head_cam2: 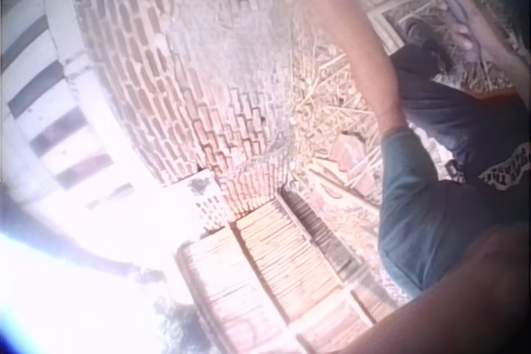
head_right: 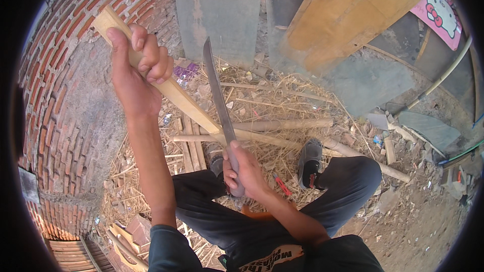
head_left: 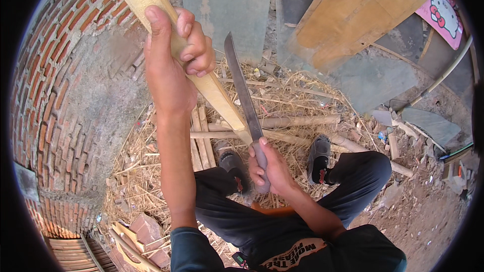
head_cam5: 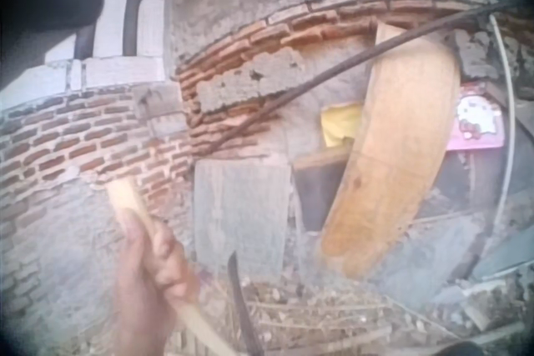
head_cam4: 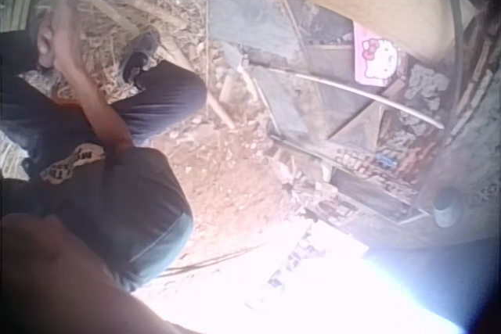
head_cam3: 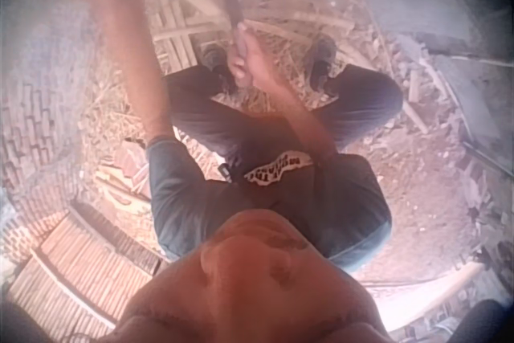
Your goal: The person sits on the ground and uses a red utility knife to shave and smooth a long, thin piece of wood. They repeatedly scrape the surface of the wood, rotating it to work on different sides, and occasionally switch to a larger knife to continue shaping the piece.
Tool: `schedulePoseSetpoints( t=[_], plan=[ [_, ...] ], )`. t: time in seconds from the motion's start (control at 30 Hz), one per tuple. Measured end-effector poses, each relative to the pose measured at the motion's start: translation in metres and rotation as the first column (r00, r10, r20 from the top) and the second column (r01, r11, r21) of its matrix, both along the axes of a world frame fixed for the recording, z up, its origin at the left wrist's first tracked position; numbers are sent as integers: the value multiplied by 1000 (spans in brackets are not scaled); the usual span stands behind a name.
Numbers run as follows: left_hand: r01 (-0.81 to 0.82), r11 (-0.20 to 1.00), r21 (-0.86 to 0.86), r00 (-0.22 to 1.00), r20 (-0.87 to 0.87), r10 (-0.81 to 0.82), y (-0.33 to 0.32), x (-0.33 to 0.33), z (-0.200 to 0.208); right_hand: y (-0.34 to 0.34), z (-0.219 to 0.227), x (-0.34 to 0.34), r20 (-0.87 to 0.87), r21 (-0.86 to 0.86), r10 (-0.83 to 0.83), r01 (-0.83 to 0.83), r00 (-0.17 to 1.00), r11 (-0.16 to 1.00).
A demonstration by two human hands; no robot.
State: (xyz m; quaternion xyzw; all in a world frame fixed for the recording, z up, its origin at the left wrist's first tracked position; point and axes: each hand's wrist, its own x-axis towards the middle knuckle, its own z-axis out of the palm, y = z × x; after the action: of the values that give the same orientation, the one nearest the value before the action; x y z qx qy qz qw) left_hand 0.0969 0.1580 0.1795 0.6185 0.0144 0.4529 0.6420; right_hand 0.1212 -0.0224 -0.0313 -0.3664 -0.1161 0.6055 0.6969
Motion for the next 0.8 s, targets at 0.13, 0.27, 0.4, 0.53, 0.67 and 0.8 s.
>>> schedulePoseSetpoints(
  t=[0.13, 0.27, 0.4, 0.53, 0.67, 0.8],
  plan=[
    [-7, 1000, 9, 1000, -8, 7, 2, 1, -1, 1, 1, 2, 34, -17, 8, -7, 999, 1000],
    [-19, 1000, -7, 1000, -21, 19, 3, 0, -1, -8, 13, 12, 3, 8, -54, 54, 999, 999],
    [-42, 999, -24, 998, -38, 41, -2, 4, 1, -10, 10, 6, 27, -3, -66, 66, 997, 998],
    [-78, 997, -16, 996, -38, 77, -1, 1, -1, -10, 8, 10, 0, -134, 47, -46, 999, 990],
    [-68, 998, -13, 997, -44, 67, -1, -1, 1, -14, 17, 10, 9, -15, -19, 19, 1000, 1000],
    [-34, 999, -22, 999, -32, 33, -3, 3, 2, -8, 16, 6, -22, -16, -12, 12, 1000, 1000]
  ],
)
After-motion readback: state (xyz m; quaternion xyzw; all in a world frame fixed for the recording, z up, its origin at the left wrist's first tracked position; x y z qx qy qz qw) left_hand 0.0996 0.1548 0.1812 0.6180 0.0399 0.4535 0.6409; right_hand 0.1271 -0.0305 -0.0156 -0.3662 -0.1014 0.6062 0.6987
